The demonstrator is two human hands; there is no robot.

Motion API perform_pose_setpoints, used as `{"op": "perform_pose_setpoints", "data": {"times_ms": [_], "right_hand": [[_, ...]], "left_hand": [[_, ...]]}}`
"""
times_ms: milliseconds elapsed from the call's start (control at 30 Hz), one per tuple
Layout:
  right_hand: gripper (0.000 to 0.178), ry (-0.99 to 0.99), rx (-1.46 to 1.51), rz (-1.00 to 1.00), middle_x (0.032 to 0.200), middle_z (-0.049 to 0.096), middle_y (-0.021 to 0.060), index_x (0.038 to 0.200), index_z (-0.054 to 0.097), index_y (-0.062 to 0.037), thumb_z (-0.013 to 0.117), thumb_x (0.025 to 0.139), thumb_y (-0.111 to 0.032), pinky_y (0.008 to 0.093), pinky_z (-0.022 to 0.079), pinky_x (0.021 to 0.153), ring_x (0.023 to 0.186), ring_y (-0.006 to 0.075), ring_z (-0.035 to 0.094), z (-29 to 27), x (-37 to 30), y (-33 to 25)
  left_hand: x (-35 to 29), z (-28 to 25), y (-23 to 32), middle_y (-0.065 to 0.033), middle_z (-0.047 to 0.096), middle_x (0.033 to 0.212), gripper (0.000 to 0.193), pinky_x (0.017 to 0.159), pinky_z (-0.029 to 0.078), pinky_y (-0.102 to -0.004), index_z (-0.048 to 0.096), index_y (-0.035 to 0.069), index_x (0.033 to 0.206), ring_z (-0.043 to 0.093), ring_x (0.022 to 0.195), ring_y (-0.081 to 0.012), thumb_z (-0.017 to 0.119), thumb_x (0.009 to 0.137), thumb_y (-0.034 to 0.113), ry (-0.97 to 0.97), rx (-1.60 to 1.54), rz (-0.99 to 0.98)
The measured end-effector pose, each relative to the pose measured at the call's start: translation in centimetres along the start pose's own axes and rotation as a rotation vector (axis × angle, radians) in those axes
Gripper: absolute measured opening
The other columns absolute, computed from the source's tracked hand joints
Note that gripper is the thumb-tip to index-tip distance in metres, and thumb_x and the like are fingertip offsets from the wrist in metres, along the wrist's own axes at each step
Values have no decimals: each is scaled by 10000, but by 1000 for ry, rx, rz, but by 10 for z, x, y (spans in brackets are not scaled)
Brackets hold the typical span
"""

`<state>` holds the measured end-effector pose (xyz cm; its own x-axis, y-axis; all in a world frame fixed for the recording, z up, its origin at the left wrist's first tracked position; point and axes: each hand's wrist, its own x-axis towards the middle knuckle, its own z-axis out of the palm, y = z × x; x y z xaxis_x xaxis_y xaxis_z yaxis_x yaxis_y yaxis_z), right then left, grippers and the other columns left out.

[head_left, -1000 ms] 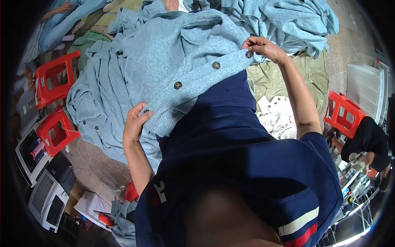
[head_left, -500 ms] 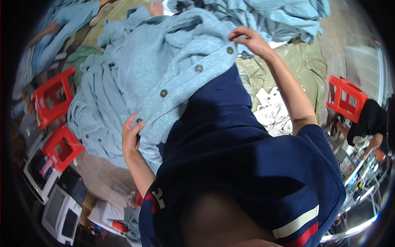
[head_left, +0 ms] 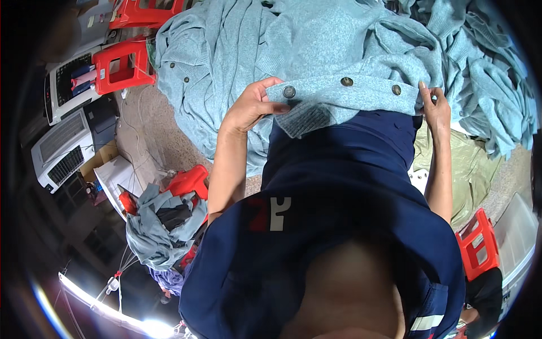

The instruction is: The recorder is using thread snips to remove excess threads from blue knit sweaters in a factory setting.

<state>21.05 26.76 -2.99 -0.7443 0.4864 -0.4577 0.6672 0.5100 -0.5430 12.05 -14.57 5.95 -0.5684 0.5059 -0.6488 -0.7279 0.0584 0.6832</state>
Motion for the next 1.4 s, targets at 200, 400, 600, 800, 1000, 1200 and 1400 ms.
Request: {"op": "perform_pose_setpoints", "data": {"times_ms": [200,400,600,800,1000,1200,1400], "right_hand": [[530,-23,66,26,663,630,146,785,570,4,718,769,-505,333,499,621,626,227,655,-8,8,0],[156,5,350,-122,735,560,-4,852,563,6,628,720,-45,249,420,636,686,87,501,-1,10,22],[250,235,624,-49,866,560,-6,1040,578,-35,549,795,8,218,374,641,748,76,485,-51,-8,82],[232,470,731,80,776,566,-46,1078,606,-44,540,856,-29,187,291,478,556,26,412,-85,-24,95],[161,426,853,2,732,550,-64,1061,615,-71,585,913,-127,189,262,443,517,13,391,-80,-16,102],[234,561,1175,9,915,624,6,1138,592,-71,579,909,-123,240,417,594,754,102,561,-96,-35,158],[297,440,1637,-38,1157,643,148,1169,577,25,465,972,-167,408,497,880,1050,270,618,-165,-37,311]], "left_hand": [[5,37,14,-1,624,944,378,786,534,-234,583,33,1084,635,863,-102,685,745,-100,-113,-14,11],[27,150,25,-41,624,1010,284,832,464,-303,617,33,1089,569,936,-124,700,832,122,-943,438,228],[131,7,19,-173,516,1273,591,1000,405,-370,497,14,1262,504,1182,-273,736,804,300,465,707,675],[197,-65,-37,-203,328,1474,1019,1104,259,-473,259,6,1457,318,1367,-323,783,703,447,669,488,269],[246,-155,-52,-192,492,1357,761,1034,373,-428,471,32,1341,461,1248,-373,777,709,327,929,756,149],[170,-50,51,-43,691,991,307,816,479,-256,680,24,1088,613,908,-125,661,782,39,435,19,663],[-44,25,48,-64,701,941,288,775,511,-309,681,45,1060,650,856,-169,638,775,48,-460,639,306]]}}
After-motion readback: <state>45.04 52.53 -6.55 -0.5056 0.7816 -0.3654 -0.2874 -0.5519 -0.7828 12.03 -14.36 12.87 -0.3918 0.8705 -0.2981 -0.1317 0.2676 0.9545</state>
